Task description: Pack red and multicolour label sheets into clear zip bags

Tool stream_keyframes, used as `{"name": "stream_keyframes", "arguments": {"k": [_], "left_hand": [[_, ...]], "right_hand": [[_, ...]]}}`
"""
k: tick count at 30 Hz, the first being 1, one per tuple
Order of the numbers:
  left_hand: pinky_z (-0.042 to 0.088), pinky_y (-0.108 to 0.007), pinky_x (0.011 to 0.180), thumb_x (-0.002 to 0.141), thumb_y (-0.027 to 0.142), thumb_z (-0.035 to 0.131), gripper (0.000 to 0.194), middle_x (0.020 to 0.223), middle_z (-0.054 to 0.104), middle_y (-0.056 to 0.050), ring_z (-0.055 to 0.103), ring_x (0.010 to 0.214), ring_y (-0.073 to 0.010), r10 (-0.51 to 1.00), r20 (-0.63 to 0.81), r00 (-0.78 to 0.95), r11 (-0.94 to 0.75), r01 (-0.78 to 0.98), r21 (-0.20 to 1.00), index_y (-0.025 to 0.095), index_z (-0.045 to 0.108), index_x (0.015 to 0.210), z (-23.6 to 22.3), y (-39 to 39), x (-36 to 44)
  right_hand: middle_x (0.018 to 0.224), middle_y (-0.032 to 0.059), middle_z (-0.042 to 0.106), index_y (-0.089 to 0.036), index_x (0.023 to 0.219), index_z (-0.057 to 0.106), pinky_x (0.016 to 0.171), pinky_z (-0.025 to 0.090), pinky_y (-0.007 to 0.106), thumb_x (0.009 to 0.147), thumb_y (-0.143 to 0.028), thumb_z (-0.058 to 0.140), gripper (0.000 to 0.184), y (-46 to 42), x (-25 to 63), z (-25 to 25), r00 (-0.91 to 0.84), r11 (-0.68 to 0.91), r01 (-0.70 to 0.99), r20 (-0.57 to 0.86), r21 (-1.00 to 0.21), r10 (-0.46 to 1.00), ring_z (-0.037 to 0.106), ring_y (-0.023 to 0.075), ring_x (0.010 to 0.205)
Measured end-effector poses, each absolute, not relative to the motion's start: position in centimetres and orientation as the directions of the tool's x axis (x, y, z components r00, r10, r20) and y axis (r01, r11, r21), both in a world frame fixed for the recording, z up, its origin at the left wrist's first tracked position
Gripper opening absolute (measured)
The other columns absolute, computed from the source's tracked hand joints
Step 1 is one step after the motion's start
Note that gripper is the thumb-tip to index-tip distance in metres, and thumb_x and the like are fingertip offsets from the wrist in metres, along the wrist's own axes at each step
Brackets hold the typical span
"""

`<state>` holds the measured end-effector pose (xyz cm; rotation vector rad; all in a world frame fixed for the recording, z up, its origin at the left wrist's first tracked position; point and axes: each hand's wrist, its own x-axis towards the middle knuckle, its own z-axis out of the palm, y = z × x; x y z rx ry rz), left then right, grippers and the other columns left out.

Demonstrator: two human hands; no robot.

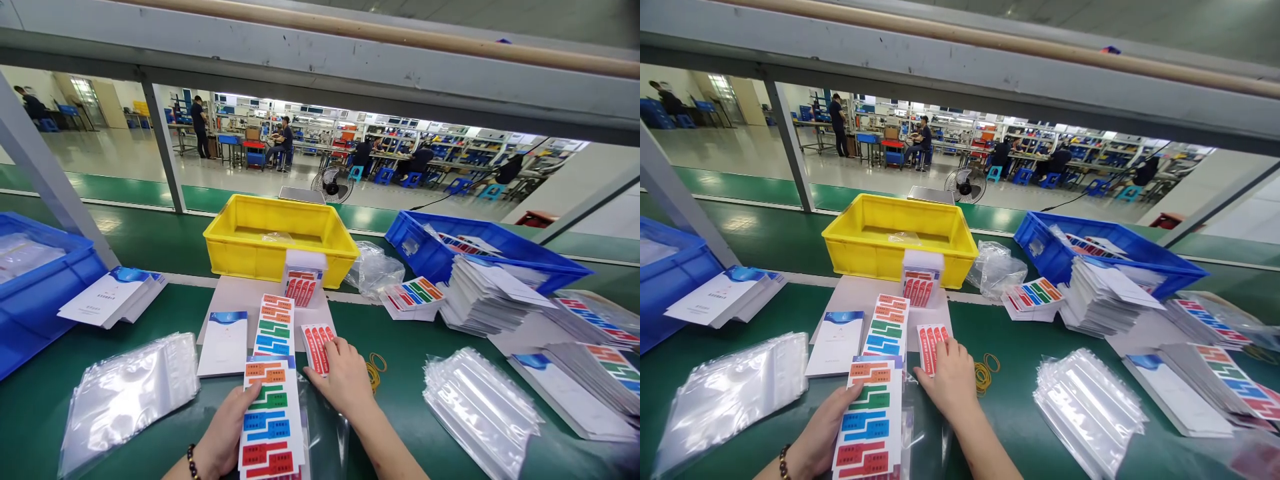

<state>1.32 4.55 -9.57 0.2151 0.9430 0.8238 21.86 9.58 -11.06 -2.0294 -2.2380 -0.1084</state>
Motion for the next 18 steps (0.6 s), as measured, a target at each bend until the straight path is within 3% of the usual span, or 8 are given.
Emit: {"name": "stream_keyframes", "arguments": {"k": [5,9,18], "left_hand": [[0.054,-0.037,0.073,0.069,0.034,0.071,0.040,0.081,0.073,-0.015,0.070,0.075,-0.0289,0.696,-0.633,0.338,0.704,-0.492,0.511,0.006,0.061,0.096,-9.5,4.5,1.2],[0.053,-0.038,0.074,0.070,0.034,0.070,0.042,0.082,0.073,-0.016,0.070,0.075,-0.0286,0.714,-0.610,0.344,0.690,-0.496,0.527,0.005,0.060,0.100,-9.6,4.6,1.3],[0.055,-0.036,0.069,0.067,0.033,0.074,0.032,0.079,0.074,-0.013,0.070,0.073,-0.0284,0.709,-0.644,0.288,0.688,-0.484,0.541,0.009,0.061,0.085,-9.4,4.6,1.1]], "right_hand": [[0.099,0.0150,0.056,-0.010,0.094,0.055,0.058,0.041,0.032,0.081,-0.035,0.053,0.028,9.1,21.2,-11.0,-0.026,0.025,0.999,0.035,0.037,0.999,0.063,0.0255,0.070],[0.100,0.0171,0.058,-0.009,0.094,0.056,0.060,0.043,0.033,0.083,-0.031,0.051,0.026,8.7,20.9,-10.6,-0.042,0.040,0.997,0.020,0.072,0.999,0.064,0.0272,0.073],[0.103,0.0160,0.058,-0.011,0.096,0.058,0.059,0.042,0.032,0.081,-0.034,0.051,0.028,8.5,21.6,-10.2,-0.027,0.028,0.999,-0.042,0.026,0.999,0.065,0.0255,0.071]]}}
